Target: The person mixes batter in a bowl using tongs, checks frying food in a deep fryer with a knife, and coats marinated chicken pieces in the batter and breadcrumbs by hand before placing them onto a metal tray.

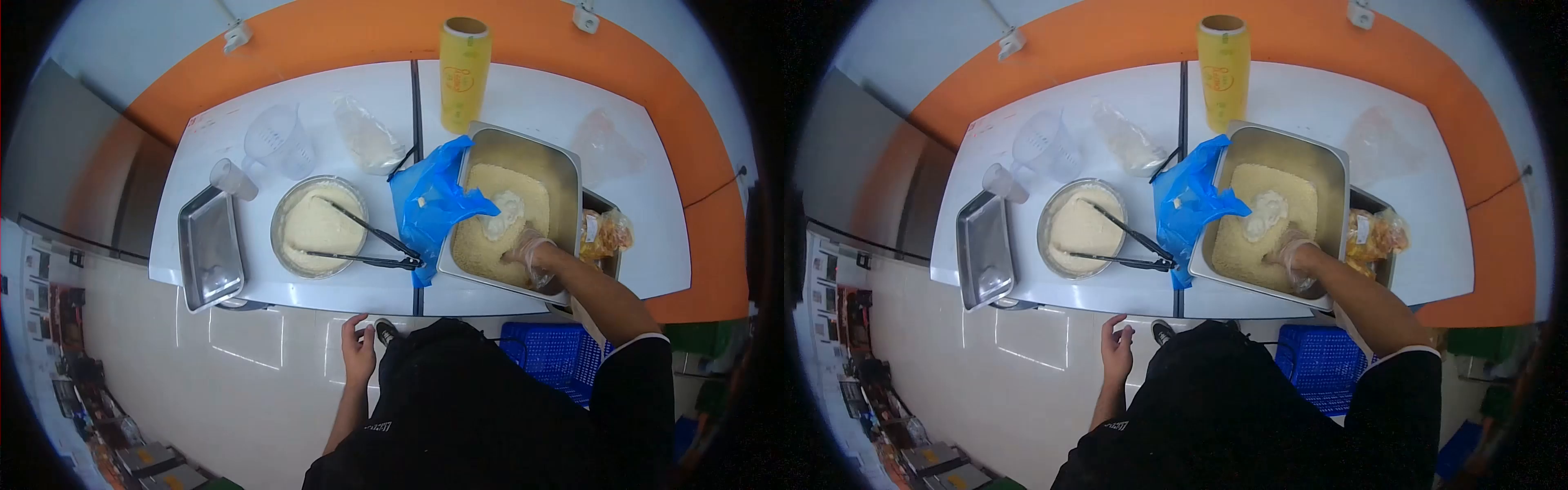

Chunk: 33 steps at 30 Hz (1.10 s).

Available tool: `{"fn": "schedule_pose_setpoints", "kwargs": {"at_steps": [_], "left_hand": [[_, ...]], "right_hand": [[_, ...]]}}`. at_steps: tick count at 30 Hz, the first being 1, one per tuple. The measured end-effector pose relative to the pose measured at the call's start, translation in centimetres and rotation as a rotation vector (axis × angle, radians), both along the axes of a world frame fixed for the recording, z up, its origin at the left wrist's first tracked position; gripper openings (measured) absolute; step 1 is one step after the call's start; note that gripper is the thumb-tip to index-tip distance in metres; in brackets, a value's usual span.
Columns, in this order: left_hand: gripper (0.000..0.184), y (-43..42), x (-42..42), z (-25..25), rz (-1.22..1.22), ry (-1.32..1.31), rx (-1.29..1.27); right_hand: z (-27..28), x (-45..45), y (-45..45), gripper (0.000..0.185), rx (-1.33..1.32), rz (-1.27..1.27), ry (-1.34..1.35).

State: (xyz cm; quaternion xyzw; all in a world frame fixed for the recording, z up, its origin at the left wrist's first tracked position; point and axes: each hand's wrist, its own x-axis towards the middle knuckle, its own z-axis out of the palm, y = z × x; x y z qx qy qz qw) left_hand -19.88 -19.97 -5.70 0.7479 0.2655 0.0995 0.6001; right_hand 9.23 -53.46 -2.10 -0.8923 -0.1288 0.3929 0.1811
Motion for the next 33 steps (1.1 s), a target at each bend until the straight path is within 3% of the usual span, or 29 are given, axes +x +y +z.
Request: {"fn": "schedule_pose_setpoints", "kwargs": {"at_steps": [3,6,9,11,13,15,16,20,22,25,27,30,33], "left_hand": [[0.028,-0.4,-0.7,-0.6,0.027,0.089,-0.041],[0.026,-0.7,-1.7,-2.0,0.048,0.019,-0.019],[0.025,-1.0,-2.0,-1.2,0.060,0.073,-0.002],[0.026,-0.9,-2.3,-0.9,0.065,0.108,0.022],[0.026,-1.1,-2.2,-0.3,0.075,0.074,0.011],[0.026,-0.9,-2.7,-0.5,0.077,0.081,0.015],[0.025,-0.8,-2.9,-0.6,0.082,0.091,0.024],[0.025,0.1,-4.7,-3.2,0.107,0.112,0.068],[0.024,0.7,-6.0,-4.2,0.115,0.126,0.106],[0.024,0.9,-7.5,-4.5,0.121,0.174,0.169],[0.024,1.0,-8.2,-4.1,0.115,0.195,0.201],[0.024,1.3,-9.0,-4.9,0.113,0.204,0.241],[0.025,1.5,-9.9,-5.8,0.074,0.280,0.321]], "right_hand": [[2.4,-1.5,0.0,0.070,0.147,-0.504,0.282],[5.2,-0.1,-0.8,0.069,0.713,-0.849,0.541],[7.9,1.3,-1.8,0.066,0.598,-0.846,0.315],[2.2,5.2,-5.2,0.063,0.070,-0.064,0.240],[2.3,4.4,-4.4,0.058,-0.206,0.622,0.117],[3.5,-0.3,0.3,0.060,-0.236,0.481,0.061],[4.3,-2.0,2.4,0.064,-0.251,0.047,0.084],[2.0,-1.6,2.5,0.078,0.063,-0.084,0.258],[4.0,-0.9,2.2,0.069,0.040,-0.292,0.270],[6.8,1.3,1.7,0.060,0.295,-0.487,0.027],[7.4,5.2,0.4,0.066,0.298,-0.214,0.031],[10.6,8.1,1.6,0.072,-0.031,0.120,-0.393],[2.2,10.4,0.7,0.074,-0.022,-0.084,-0.419]]}}
